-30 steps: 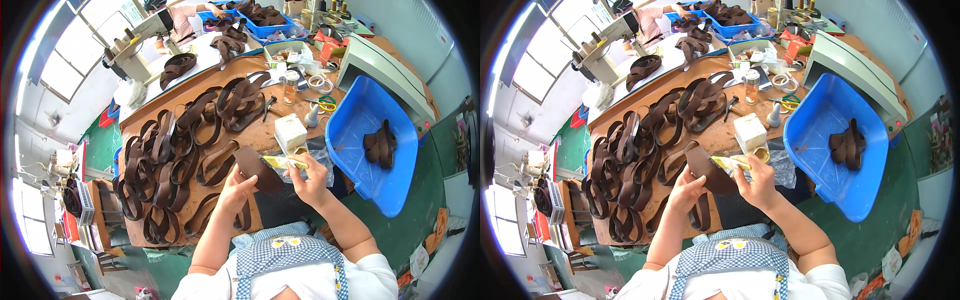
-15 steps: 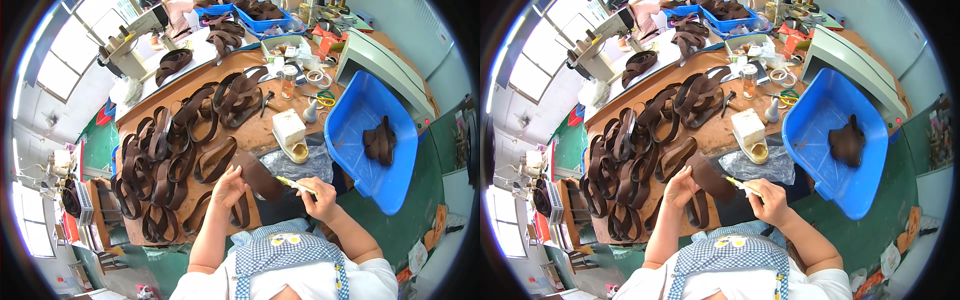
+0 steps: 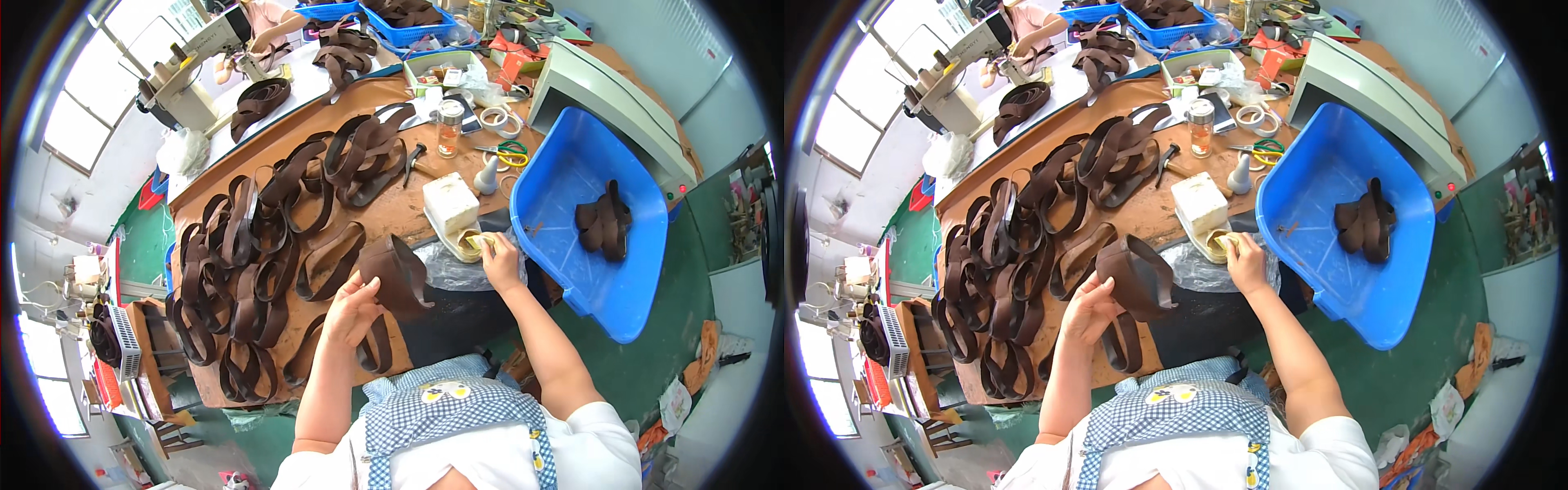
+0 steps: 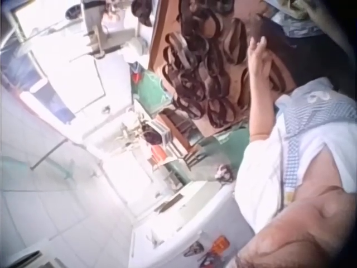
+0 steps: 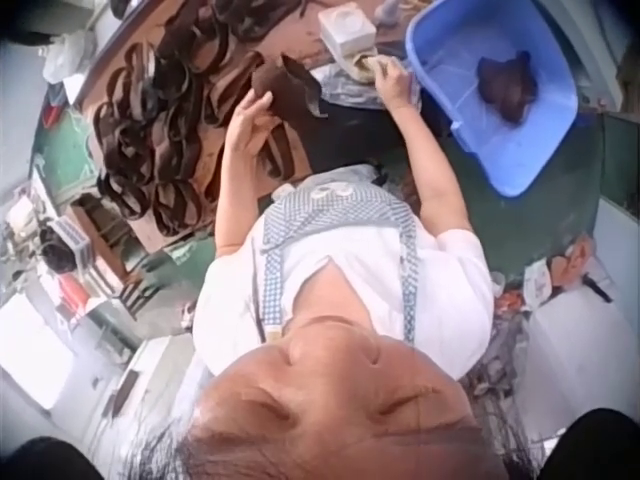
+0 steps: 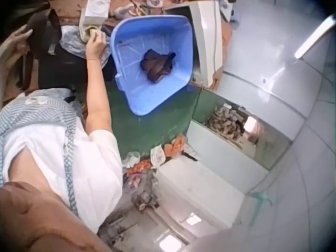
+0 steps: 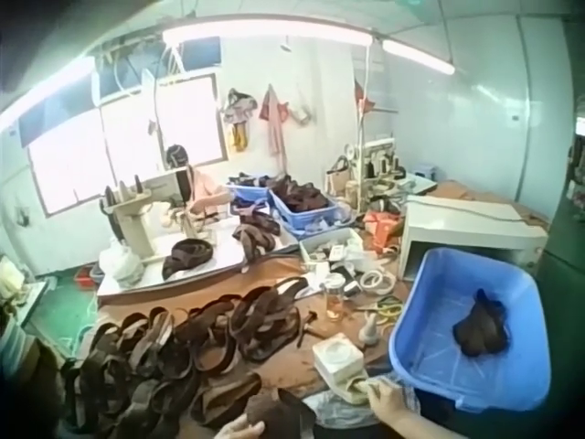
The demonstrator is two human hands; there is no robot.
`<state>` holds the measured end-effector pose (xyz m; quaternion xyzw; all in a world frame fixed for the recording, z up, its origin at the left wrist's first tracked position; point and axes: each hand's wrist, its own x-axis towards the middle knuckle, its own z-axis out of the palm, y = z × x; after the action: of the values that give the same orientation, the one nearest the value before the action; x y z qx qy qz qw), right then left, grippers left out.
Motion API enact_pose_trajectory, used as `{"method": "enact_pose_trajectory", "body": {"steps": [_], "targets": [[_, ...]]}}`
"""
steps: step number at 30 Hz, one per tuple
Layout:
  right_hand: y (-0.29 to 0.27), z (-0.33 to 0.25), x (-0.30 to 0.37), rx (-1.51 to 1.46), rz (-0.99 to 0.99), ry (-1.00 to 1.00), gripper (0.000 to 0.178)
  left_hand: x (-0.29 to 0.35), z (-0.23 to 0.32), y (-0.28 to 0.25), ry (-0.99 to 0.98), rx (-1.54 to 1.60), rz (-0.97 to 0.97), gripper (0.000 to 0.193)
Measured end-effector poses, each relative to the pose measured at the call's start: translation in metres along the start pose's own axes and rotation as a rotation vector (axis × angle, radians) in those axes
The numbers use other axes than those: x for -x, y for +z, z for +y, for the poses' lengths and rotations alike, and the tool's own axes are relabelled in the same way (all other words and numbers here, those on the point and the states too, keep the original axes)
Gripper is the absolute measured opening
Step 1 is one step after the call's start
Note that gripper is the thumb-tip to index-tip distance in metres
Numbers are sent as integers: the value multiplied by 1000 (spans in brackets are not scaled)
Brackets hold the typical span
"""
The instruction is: Apply glue to leather shoe uppers and fold edges for assembly.
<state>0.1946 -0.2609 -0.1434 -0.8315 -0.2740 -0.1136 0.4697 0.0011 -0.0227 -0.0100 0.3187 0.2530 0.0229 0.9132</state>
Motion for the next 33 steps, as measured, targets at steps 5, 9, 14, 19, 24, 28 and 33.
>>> {"method": "enact_pose_trajectory", "body": {"steps": [5,9,14,19,24,28,33], "targets": [[6,-9,-4,120,-35,24,7,8,-1,-23,163,-143,-30,32],[-14,-16,9,172,-25,33,7,10,3,-41,64,-36,51,34],[-30,-30,23,-13,-109,334,9,17,-2,-24,104,-60,-29,50],[-37,-98,-3,-845,-54,712,12,8,-7,-28,178,-134,-28,52],[-38,-168,-30,-822,-109,384,12,11,-5,-16,222,-236,20,54],[-30,-190,-38,-442,-168,-49,9,12,-7,-13,230,-278,17,54],[-29,-191,-40,-318,-200,-238,13,15,-3,-8,229,-300,17,52]]}}
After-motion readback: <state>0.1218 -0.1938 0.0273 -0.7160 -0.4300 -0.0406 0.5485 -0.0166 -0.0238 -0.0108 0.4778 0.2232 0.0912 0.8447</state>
